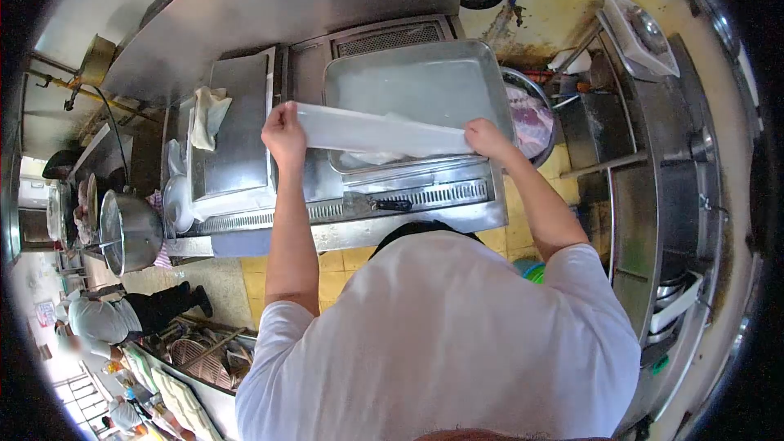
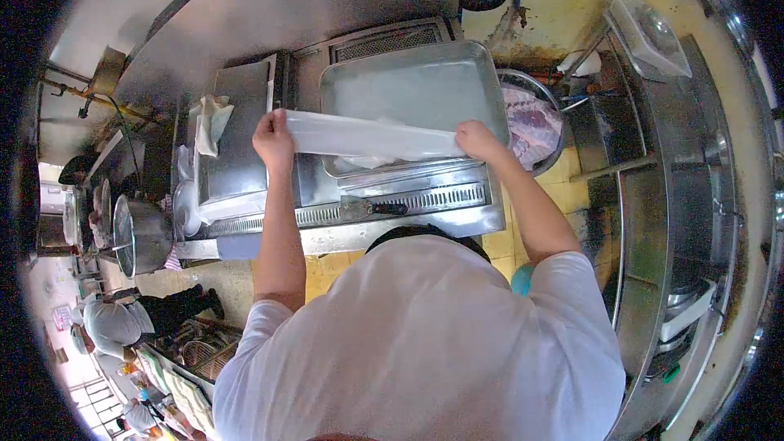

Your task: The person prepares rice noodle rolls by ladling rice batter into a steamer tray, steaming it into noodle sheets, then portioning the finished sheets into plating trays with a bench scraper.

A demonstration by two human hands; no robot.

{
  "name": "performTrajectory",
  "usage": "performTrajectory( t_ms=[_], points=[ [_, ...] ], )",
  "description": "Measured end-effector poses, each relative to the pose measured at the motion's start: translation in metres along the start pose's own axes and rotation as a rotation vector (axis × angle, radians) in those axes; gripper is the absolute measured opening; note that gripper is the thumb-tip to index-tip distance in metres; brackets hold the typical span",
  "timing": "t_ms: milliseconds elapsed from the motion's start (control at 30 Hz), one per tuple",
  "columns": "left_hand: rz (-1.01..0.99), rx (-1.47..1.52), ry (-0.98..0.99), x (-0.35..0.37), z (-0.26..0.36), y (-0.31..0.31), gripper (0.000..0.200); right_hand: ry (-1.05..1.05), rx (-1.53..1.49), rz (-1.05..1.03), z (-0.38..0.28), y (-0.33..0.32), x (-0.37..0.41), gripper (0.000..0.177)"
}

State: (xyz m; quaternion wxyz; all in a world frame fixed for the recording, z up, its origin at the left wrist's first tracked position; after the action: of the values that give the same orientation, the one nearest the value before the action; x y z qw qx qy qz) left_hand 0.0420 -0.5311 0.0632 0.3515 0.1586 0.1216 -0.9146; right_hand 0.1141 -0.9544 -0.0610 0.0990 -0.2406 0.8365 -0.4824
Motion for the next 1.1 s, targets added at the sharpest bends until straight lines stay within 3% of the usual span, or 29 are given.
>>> performTrajectory(
  t_ms=[100,167,233,300,367,400,467,500,567,633,700,733,800,833,900,1000,1067,1100],
  points=[
    [-0.087,-0.133,-0.015,0.014,-0.01,0.004,0.017,0.163,0.062,-0.172,0.001,-0.013,0.014,0.031],
    [-0.192,-0.096,0.02,0.026,-0.006,0.024,0.016,0.246,0.565,-0.143,-0.015,-0.025,0.016,0.044],
    [-0.358,-0.086,0.087,0.044,0.02,0.055,0.014,0.182,0.445,-0.024,-0.053,-0.032,-0.004,0.053],
    [-0.48,-0.094,0.207,0.066,0.069,0.09,0.013,-0.124,0.1,0.404,-0.12,-0.051,-0.02,0.041],
    [-0.537,-0.07,0.305,0.069,0.095,0.108,0.013,-0.214,-0.52,0.22,-0.169,-0.053,-0.039,0.035],
    [-0.56,-0.043,0.303,0.067,0.105,0.114,0.014,-0.214,-0.52,0.225,-0.174,-0.052,-0.041,0.035],
    [-0.589,-0.014,0.306,0.058,0.124,0.112,0.014,-0.01,-0.369,-0.1,-0.171,-0.032,-0.044,0.028],
    [-0.495,-0.006,0.246,0.042,0.128,0.097,0.014,-0.011,-0.367,-0.097,-0.157,-0.019,-0.044,0.028],
    [-0.323,0.06,0.157,0.016,0.117,0.065,0.017,-0.184,-0.155,0.137,-0.113,0.002,-0.04,0.022],
    [-0.25,0.108,0.127,0.005,0.088,0.037,0.019,-0.073,-0.078,-0.003,-0.079,0.001,-0.026,0.022],
    [-0.07,-0.03,-0.006,0.004,0.045,0.01,0.022,-0.109,0.115,0.025,-0.04,0.006,-0.018,0.023],
    [-0.072,-0.028,-0.005,0.005,0.02,-0.001,0.022,-0.106,0.116,0.026,-0.025,0.006,-0.012,0.023],
    [0.005,-0.081,-0.267,0.01,-0.048,-0.023,0.026,0.052,-0.045,0.068,0.001,0.001,-0.004,0.022],
    [0.009,-0.079,-0.267,0.013,-0.068,-0.029,0.026,0.049,-0.043,0.068,-0.003,-0.005,-0.004,0.022],
    [-0.143,-0.417,-0.343,0.022,-0.102,-0.032,0.033,0.202,-0.203,-0.059,-0.018,-0.023,0.0,0.02],
    [-0.298,-0.149,-0.246,0.031,-0.105,0.009,0.048,0.066,-0.34,-0.081,-0.073,-0.059,-0.013,0.019],
    [-0.492,-0.3,0.008,0.047,-0.019,0.063,0.059,-0.013,-0.348,-0.08,-0.12,-0.083,-0.025,0.017],
    [-0.648,-0.113,-0.03,0.059,0.014,0.09,0.054,-0.089,-0.356,-0.077,-0.143,-0.096,-0.03,0.016]
  ],
)
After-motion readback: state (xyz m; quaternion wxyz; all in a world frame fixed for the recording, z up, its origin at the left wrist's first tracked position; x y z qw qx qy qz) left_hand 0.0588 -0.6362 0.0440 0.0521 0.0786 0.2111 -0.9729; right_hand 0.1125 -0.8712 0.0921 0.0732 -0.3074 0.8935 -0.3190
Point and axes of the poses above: each hand's wrist, its own x-axis away from the middle knuckle, its own y-axis out of the palm, z = x × y, the point moved 5 cm from there along -x, towards the middle knuckle, and after that the axes turned 13 degrees about x, right-handed, at the moved point
